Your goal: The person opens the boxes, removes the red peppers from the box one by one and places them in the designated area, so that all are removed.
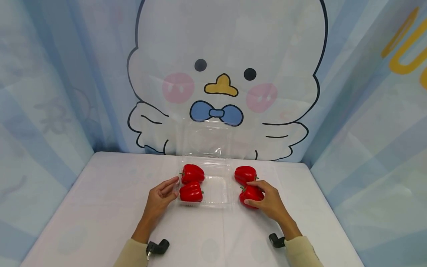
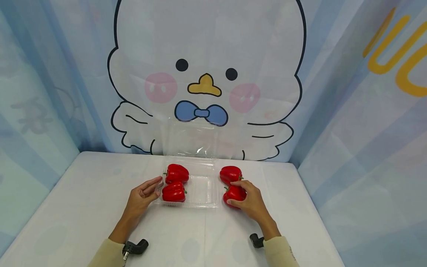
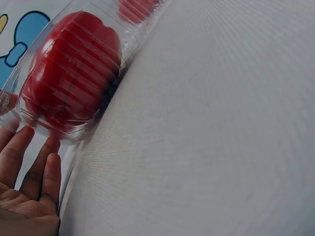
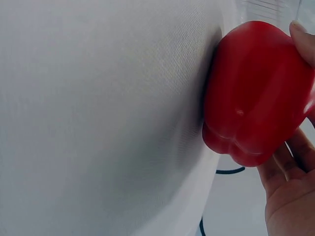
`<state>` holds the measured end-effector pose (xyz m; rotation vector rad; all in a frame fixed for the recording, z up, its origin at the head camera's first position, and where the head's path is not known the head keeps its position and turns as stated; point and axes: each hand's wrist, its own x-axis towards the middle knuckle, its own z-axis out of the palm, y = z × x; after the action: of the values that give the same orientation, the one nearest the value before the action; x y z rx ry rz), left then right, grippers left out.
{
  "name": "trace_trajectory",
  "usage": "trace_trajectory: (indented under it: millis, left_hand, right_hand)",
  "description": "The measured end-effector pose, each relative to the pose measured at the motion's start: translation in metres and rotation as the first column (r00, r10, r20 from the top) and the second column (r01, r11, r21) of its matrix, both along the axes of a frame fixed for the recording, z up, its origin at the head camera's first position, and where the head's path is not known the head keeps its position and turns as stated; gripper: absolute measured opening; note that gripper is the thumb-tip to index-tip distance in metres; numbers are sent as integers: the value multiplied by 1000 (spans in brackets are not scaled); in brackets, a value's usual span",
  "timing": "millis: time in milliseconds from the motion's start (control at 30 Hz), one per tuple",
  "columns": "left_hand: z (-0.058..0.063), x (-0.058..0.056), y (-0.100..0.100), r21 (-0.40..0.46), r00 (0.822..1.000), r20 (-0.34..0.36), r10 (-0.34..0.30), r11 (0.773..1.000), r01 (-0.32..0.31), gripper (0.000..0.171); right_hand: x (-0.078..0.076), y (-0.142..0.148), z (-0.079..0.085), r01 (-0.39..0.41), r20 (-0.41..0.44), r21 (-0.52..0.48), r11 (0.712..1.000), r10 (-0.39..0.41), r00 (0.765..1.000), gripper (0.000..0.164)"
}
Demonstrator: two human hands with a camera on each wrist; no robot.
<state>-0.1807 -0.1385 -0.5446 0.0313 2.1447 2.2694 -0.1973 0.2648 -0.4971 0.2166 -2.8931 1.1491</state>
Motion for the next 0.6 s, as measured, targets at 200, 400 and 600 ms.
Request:
trace_trajectory:
  millis: [200, 400, 600]
  left_hand:
    - [1, 1, 1, -9, 1000, 0, 5, 1000, -5, 54]
    - [1, 1, 1, -14, 1000, 3, 7, 1000, -7, 54]
    - [0, 1, 1, -11, 1000, -8, 7, 1000, -7, 53]
  right_hand:
    - [-1, 0, -1, -3, -2, 7, 1000, 3, 1000, 68]
    - [-1, 1, 1, 4, -4, 17, 1000, -4, 1000, 70]
    - [0, 1, 7, 9, -21, 25, 1000, -9, 1000, 73]
